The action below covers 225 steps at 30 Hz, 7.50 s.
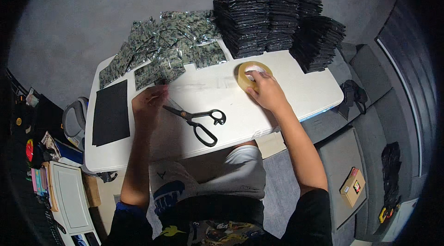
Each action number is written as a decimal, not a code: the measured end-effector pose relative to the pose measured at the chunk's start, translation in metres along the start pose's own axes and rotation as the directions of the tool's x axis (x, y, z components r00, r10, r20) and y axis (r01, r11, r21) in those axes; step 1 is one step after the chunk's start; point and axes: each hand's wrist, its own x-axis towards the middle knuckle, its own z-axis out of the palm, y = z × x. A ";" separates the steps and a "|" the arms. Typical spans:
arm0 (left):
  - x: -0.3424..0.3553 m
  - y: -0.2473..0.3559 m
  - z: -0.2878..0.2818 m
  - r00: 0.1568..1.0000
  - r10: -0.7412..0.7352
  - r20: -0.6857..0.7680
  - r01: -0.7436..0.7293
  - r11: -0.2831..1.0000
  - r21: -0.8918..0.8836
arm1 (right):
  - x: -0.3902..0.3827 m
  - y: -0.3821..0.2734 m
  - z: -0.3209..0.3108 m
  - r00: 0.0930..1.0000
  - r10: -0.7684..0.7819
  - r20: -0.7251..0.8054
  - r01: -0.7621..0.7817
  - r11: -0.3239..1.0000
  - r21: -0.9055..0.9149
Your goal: The recorder is packaging small green items into black padded mailers using tape and scissors.
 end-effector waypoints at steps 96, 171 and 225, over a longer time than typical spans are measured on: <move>-0.063 0.076 -0.001 0.952 0.298 0.074 -0.288 0.785 0.548 | 0.019 -0.016 0.003 0.996 0.085 -0.008 -0.085 0.996 0.014; -0.046 0.053 -0.054 0.959 0.230 -0.166 -0.179 0.945 0.273 | -0.022 -0.171 -0.029 0.968 -0.052 0.247 -0.008 0.972 0.234; -0.064 0.023 -0.051 0.928 -0.262 -0.265 0.214 0.957 -0.197 | -0.134 -0.240 0.068 0.869 -0.244 0.430 -0.395 0.181 0.901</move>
